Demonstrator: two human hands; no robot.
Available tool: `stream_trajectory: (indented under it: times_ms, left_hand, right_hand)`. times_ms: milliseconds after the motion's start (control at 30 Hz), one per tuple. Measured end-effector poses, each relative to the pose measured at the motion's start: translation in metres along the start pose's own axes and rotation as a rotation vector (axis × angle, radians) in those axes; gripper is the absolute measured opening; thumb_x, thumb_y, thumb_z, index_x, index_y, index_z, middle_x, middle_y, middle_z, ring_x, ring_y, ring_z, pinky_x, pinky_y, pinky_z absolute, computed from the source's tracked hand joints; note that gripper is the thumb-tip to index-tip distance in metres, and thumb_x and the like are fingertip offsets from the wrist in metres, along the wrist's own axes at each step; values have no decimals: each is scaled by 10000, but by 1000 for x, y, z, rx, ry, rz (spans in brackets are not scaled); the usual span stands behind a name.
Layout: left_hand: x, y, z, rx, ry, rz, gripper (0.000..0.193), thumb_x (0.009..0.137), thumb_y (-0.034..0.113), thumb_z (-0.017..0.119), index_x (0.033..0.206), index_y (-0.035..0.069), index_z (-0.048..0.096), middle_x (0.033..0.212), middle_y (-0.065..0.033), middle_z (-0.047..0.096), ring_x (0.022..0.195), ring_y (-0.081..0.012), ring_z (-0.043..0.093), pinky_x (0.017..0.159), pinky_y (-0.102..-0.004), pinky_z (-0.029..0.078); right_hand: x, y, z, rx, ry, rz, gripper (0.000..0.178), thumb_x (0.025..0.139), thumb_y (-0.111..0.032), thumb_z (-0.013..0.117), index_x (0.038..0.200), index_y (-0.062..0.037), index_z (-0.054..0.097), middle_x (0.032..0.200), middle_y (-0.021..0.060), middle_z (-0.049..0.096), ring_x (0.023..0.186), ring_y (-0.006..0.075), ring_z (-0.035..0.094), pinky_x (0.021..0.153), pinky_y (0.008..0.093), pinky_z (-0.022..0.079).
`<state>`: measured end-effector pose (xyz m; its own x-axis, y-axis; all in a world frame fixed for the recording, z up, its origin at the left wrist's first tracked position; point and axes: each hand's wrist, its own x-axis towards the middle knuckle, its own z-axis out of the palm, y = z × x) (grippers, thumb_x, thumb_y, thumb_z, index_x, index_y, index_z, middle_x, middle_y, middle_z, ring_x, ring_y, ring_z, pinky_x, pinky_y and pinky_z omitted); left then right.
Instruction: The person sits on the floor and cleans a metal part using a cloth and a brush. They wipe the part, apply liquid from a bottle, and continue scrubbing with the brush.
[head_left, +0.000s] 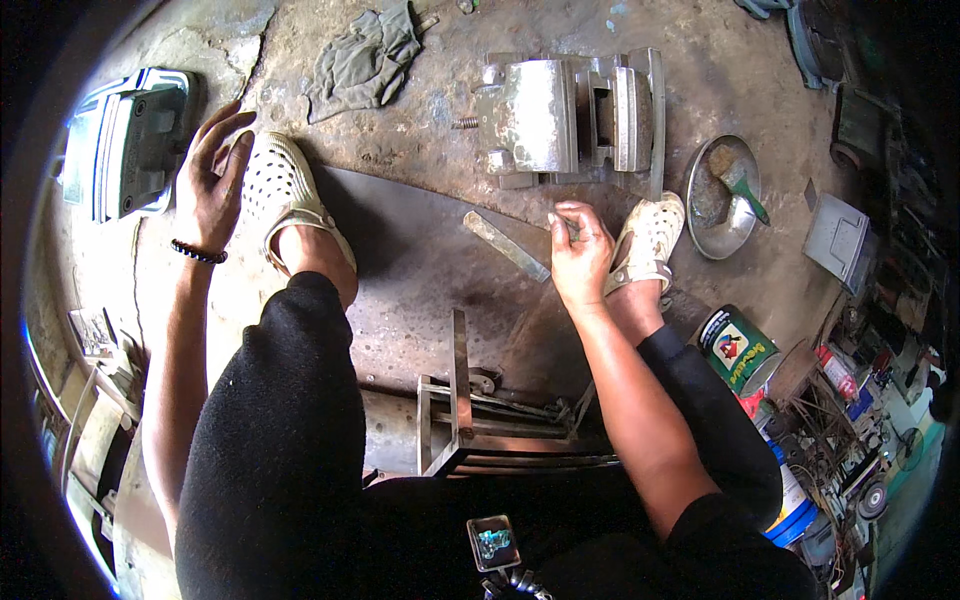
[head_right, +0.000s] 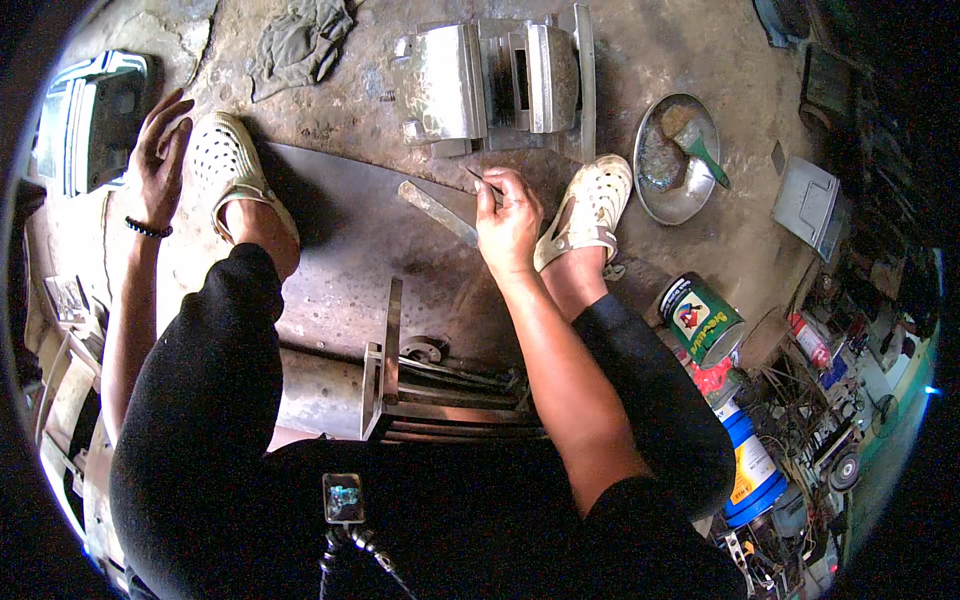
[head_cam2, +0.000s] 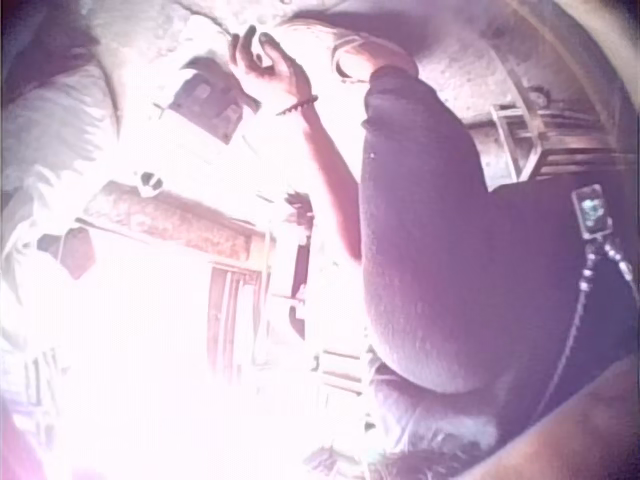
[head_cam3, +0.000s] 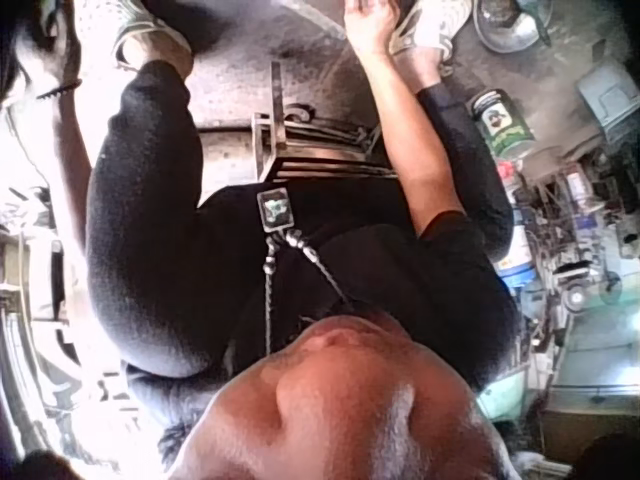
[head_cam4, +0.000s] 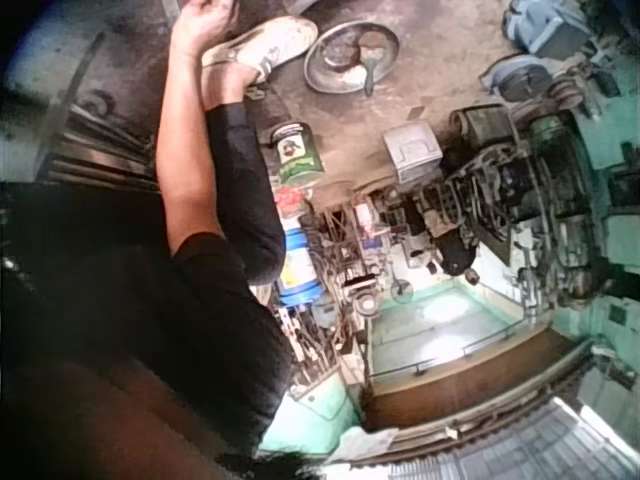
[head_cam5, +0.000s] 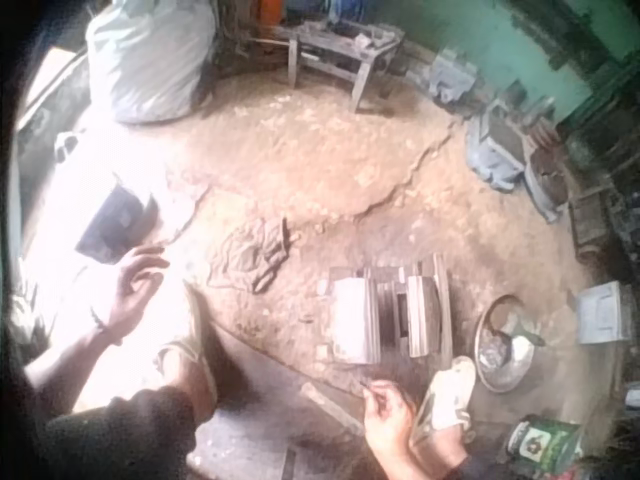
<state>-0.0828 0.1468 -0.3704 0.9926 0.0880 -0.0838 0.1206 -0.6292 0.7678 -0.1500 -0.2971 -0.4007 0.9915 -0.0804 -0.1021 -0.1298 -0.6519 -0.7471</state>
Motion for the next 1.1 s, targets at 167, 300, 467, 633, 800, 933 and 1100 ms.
stream_trajectory:
  times_ms: [167,300,467,633,800,933,1100]
  left_hand:
    - [2,3,4,-22,-11,17,265,963,201,598,1182,65,661,1373,-127,539,1263,-253,522,1028,-422,435]
    - [1,7,5,-91,-26,31,274,969,163,587,1202,26,637,1313,-115,585,1196,-221,569,980,-353,469]
    - [1,37,2,-32,-213,-163,280,964,191,597,1179,17,642,1112,-105,683,1046,-169,635,925,-311,494]
    - [13,92,37,-37,-843,-52,392,943,307,615,1186,1,644,1136,-166,688,1051,-270,655,946,-376,501]
    - [11,130,81,-4,-1111,-84,506,916,405,647,1204,-10,643,1141,-206,679,1051,-299,658,974,-387,491]
    - [-1,131,94,-88,-1004,-11,341,867,345,681,1083,84,709,1013,-125,706,938,-299,671,826,-405,521]
    - [-7,129,89,165,-499,608,217,784,211,707,975,111,719,862,-63,658,822,-256,626,750,-368,513]
  right_hand:
    - [-3,-5,3,161,-67,200,124,904,-17,615,1021,19,642,976,94,689,942,174,642,848,306,487]
    - [5,-2,1,261,-164,281,127,936,-25,601,1049,18,640,940,39,678,874,101,585,806,262,473]
    - [13,-13,2,336,-184,405,137,930,-92,651,1047,-21,648,831,-10,633,723,73,535,680,256,466]
    - [9,-48,16,504,-195,396,150,953,-87,622,1091,-30,634,893,-13,620,793,66,519,741,236,453]
    - [3,-87,24,615,-219,340,205,976,-68,572,1179,-40,590,1022,6,604,934,63,513,860,226,421]
    - [-2,-105,28,595,-196,316,302,977,-106,582,1272,-56,544,1049,28,583,971,90,526,872,224,423]
    - [-25,-116,32,945,-39,728,432,1014,-291,524,1377,-75,434,1258,114,547,1164,218,523,999,371,407]
